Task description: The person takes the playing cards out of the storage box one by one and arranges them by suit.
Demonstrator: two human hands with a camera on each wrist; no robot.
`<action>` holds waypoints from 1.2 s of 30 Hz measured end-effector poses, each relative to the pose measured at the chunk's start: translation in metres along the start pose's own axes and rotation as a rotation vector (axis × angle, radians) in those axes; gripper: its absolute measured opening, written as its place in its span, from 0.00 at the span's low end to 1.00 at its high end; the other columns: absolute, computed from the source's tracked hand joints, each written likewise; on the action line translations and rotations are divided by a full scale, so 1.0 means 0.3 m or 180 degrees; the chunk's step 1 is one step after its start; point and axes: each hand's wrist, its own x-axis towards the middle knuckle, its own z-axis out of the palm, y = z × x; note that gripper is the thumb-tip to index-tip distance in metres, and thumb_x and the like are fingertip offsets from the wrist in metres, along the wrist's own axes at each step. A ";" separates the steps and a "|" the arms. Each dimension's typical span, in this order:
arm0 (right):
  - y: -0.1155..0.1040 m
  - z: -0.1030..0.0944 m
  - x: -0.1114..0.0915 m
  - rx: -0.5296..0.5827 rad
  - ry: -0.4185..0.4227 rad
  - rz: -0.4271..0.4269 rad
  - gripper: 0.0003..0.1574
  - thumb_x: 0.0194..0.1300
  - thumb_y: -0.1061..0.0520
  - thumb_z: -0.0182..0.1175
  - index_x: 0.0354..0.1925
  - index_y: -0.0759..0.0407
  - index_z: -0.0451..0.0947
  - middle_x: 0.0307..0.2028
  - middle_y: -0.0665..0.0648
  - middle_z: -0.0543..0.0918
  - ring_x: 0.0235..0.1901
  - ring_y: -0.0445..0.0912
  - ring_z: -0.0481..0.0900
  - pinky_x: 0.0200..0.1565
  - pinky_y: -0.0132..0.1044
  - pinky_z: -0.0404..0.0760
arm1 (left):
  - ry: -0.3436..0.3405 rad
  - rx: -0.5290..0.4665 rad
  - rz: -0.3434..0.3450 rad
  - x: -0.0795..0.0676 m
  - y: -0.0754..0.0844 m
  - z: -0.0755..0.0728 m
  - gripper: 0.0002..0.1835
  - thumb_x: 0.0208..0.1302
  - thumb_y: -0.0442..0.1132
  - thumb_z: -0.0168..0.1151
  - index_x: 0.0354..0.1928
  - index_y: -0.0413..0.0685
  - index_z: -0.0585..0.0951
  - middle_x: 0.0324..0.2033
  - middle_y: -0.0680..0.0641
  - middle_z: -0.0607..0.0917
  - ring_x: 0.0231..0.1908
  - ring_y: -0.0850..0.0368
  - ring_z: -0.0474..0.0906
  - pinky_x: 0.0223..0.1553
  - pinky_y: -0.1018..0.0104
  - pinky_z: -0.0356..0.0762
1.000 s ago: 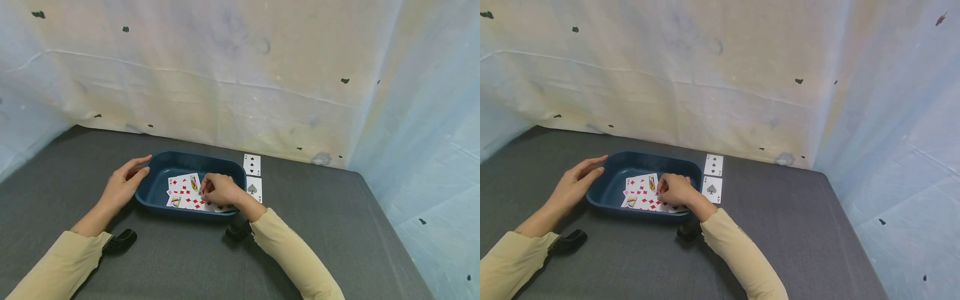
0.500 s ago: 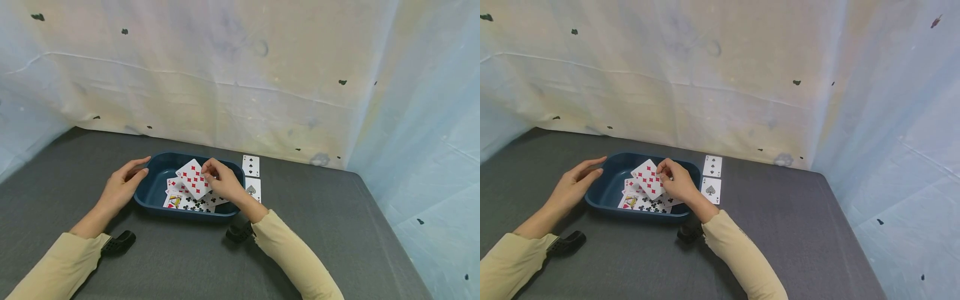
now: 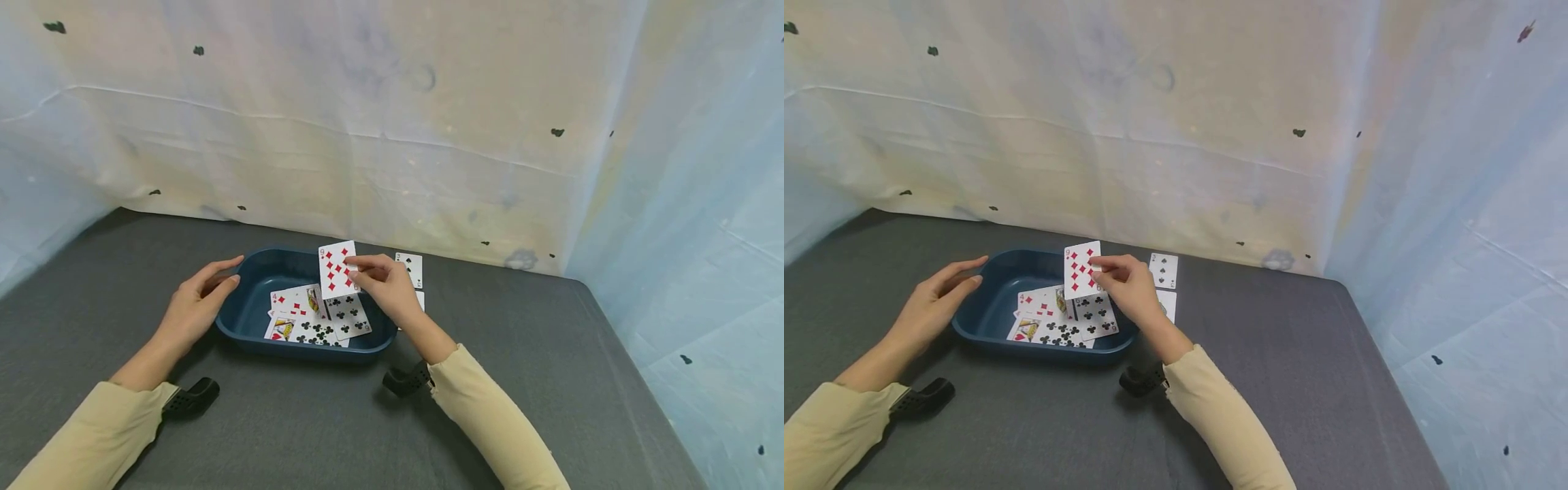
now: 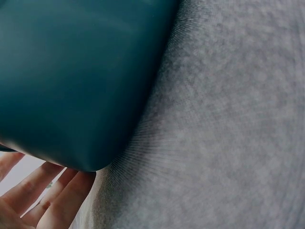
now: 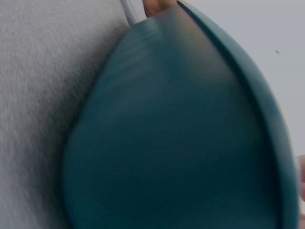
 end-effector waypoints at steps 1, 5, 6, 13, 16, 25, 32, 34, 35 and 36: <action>0.003 -0.010 0.001 0.0038 0.0068 0.0005 0.17 0.63 0.63 0.63 0.51 0.62 0.82 0.43 0.61 0.79 0.38 0.43 0.81 0.43 0.33 0.81 | -0.0005 -0.0005 -0.0010 0.000 0.000 0.000 0.28 0.75 0.53 0.42 0.72 0.52 0.62 0.62 0.28 0.69 0.59 0.31 0.66 0.51 0.36 0.68; 0.013 -0.055 0.008 0.0179 0.0361 0.0031 0.17 0.62 0.64 0.64 0.50 0.63 0.82 0.46 0.61 0.81 0.38 0.41 0.79 0.42 0.31 0.79 | -0.0021 -0.0023 -0.0029 0.001 0.000 0.000 0.28 0.75 0.54 0.42 0.72 0.53 0.61 0.62 0.28 0.69 0.59 0.31 0.66 0.51 0.35 0.67; 0.017 -0.067 0.009 0.0206 0.0443 0.0053 0.17 0.61 0.64 0.64 0.50 0.63 0.83 0.46 0.61 0.81 0.38 0.41 0.79 0.41 0.31 0.79 | -0.0024 -0.0025 -0.0030 0.001 0.000 0.000 0.28 0.75 0.54 0.42 0.72 0.53 0.61 0.62 0.28 0.69 0.59 0.31 0.66 0.51 0.35 0.67; 0.054 -0.154 0.017 0.0096 0.0769 0.0187 0.17 0.63 0.63 0.63 0.51 0.62 0.82 0.48 0.61 0.82 0.40 0.42 0.80 0.46 0.42 0.80 | -0.0028 -0.0011 -0.0032 0.003 -0.002 -0.003 0.28 0.75 0.54 0.42 0.72 0.53 0.61 0.63 0.28 0.68 0.59 0.31 0.66 0.51 0.34 0.67; 0.073 -0.190 0.018 0.0114 0.0848 0.0265 0.17 0.63 0.63 0.62 0.52 0.62 0.81 0.48 0.63 0.82 0.37 0.38 0.79 0.46 0.44 0.79 | -0.0020 -0.0007 -0.0036 0.003 -0.004 -0.001 0.28 0.75 0.54 0.42 0.72 0.53 0.61 0.63 0.28 0.68 0.59 0.31 0.66 0.51 0.35 0.67; 0.139 -0.283 0.013 0.0258 0.1091 0.0459 0.19 0.63 0.66 0.61 0.53 0.65 0.79 0.51 0.65 0.81 0.36 0.33 0.79 0.41 0.27 0.78 | -0.0026 -0.0010 -0.0019 0.000 -0.001 -0.002 0.28 0.75 0.53 0.42 0.72 0.53 0.61 0.62 0.28 0.69 0.58 0.31 0.66 0.50 0.36 0.68; 0.198 -0.345 0.005 0.0254 0.1281 0.0593 0.19 0.63 0.66 0.61 0.53 0.65 0.80 0.44 0.59 0.83 0.33 0.34 0.79 0.44 0.35 0.79 | -0.0006 -0.0007 0.0014 -0.001 -0.001 -0.001 0.28 0.75 0.53 0.42 0.72 0.52 0.62 0.62 0.28 0.69 0.58 0.31 0.67 0.50 0.36 0.68; 0.213 -0.359 0.001 0.0191 0.1323 0.0638 0.18 0.63 0.66 0.61 0.53 0.65 0.80 0.43 0.57 0.82 0.33 0.33 0.79 0.44 0.37 0.79 | -0.0008 -0.0004 0.0013 -0.001 -0.001 -0.001 0.28 0.75 0.53 0.42 0.72 0.52 0.62 0.62 0.28 0.69 0.58 0.31 0.66 0.50 0.36 0.68; 0.221 -0.365 0.000 0.0187 0.1346 0.0654 0.18 0.63 0.66 0.61 0.53 0.65 0.80 0.43 0.56 0.82 0.32 0.33 0.78 0.44 0.37 0.79 | -0.0011 -0.0004 0.0008 -0.001 -0.001 -0.001 0.28 0.75 0.53 0.42 0.72 0.52 0.62 0.62 0.28 0.69 0.58 0.31 0.66 0.50 0.36 0.68; 0.227 -0.370 -0.002 0.0167 0.1365 0.0662 0.18 0.63 0.66 0.61 0.52 0.65 0.80 0.43 0.57 0.82 0.32 0.33 0.78 0.44 0.38 0.79 | -0.0014 -0.0001 0.0002 -0.002 -0.002 -0.001 0.28 0.75 0.53 0.42 0.72 0.52 0.61 0.62 0.28 0.69 0.58 0.31 0.66 0.50 0.36 0.68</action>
